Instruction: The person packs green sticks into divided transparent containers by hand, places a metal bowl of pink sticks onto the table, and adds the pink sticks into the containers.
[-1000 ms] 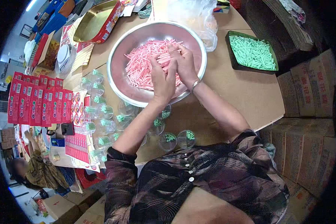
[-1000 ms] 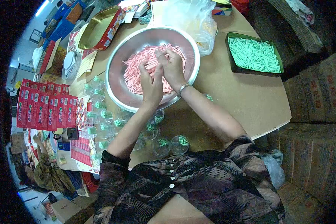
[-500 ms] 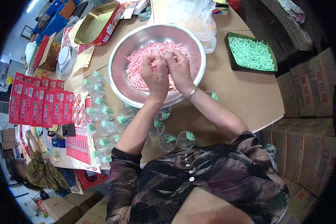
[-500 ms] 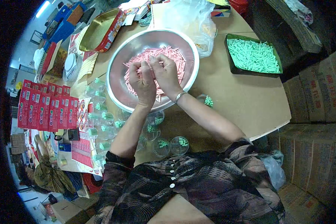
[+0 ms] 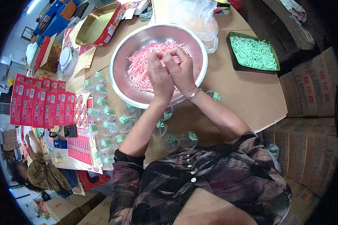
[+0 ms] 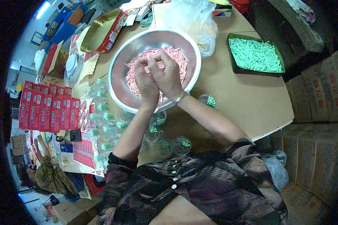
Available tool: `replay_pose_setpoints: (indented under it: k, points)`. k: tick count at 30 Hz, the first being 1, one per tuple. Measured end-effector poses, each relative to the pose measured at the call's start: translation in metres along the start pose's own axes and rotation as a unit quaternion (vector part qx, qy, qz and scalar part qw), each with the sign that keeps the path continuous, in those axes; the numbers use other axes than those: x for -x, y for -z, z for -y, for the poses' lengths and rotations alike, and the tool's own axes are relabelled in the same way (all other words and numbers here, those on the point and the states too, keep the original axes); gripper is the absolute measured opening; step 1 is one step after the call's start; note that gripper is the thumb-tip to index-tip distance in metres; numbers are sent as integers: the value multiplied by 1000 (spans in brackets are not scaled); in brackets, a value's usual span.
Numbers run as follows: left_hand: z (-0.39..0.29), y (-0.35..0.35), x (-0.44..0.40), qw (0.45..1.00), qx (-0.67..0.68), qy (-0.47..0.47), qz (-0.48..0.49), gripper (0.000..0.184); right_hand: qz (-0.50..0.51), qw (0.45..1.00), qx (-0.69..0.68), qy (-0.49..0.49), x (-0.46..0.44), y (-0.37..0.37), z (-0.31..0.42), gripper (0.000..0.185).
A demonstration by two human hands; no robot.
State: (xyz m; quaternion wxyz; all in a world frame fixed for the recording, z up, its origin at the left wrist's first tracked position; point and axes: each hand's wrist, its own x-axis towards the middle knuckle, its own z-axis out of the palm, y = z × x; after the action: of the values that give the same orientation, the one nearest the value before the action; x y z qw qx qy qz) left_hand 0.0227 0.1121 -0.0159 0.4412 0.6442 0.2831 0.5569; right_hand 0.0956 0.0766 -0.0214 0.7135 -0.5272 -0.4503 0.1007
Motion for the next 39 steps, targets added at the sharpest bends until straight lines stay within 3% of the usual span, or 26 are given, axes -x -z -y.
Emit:
replay_pose_setpoints:
  k: [4, 6, 7, 9, 11, 12, 14, 16, 17, 18, 19, 21, 22, 24, 29, 30, 34, 35, 39]
  points:
    - [1, -2, 9, 995, -18, -49, 86, 30, 59, 982, -86, -155, -4, 12, 2, 13]
    - [-10, 13, 8, 983, 60, 150, 87, 29, 54, 969, -134, -199, -4, 19, -4, 14]
    - [-14, 21, 8, 982, 63, 154, 92, 29, 48, 953, -181, -237, -5, 25, -8, 16]
    - [-22, 34, 15, 994, 28, 100, 12, 22, 32, 911, -272, -309, -10, 40, -17, 18]
    - [-36, 44, 39, 977, 8, 148, 154, 16, 23, 918, -258, -302, -15, 55, -19, 18]
    - [-54, 47, 54, 934, 5, 256, 250, 14, 21, 923, -248, -293, -18, 63, -18, 18]
    - [-62, 47, 72, 803, -123, 282, 511, 26, 16, 933, -225, -281, -19, 82, -18, 18]
    - [-57, 44, 98, 782, -117, 273, 548, 51, 51, 978, -46, -199, -13, 118, -22, 11]
    - [-51, 40, 105, 778, -110, 278, 553, 51, 48, 977, -39, -206, -8, 137, -24, 11]
    - [-42, 34, 109, 792, -162, 234, 541, 62, 90, 966, 222, -100, -2, 156, -27, 11]
    - [-32, 30, 113, 802, -214, 189, 525, 74, 128, 877, 463, 16, 3, 172, -32, 12]
    - [-4, 18, 127, 854, -223, 18, 470, 86, 110, 762, 627, 119, 27, 200, -65, 14]
    - [-2, 9, 124, 855, -222, 16, 469, 86, 110, 761, 628, 120, 43, 208, -78, 14]
    - [0, -12, 118, 861, -143, 166, 458, 81, 95, 780, 607, 123, 71, 221, -92, 13]
    - [35, -45, 125, 885, -117, 171, 417, 71, 76, 784, 606, 110, 71, 220, -89, 14]
    - [28, -45, 122, 886, -117, 168, 416, 71, 74, 784, 606, 113, 69, 221, -87, 14]
    - [-14, -33, 110, 907, -39, 120, 401, 68, 63, 887, 454, -61, 61, 219, -79, 15]
    - [-21, -30, 105, 910, -43, 118, 394, 68, 67, 889, 449, -56, 56, 214, -72, 15]
    - [-39, -5, 91, 962, -7, 12, 274, 64, -17, 973, 170, -154, 32, 177, -1, 18]
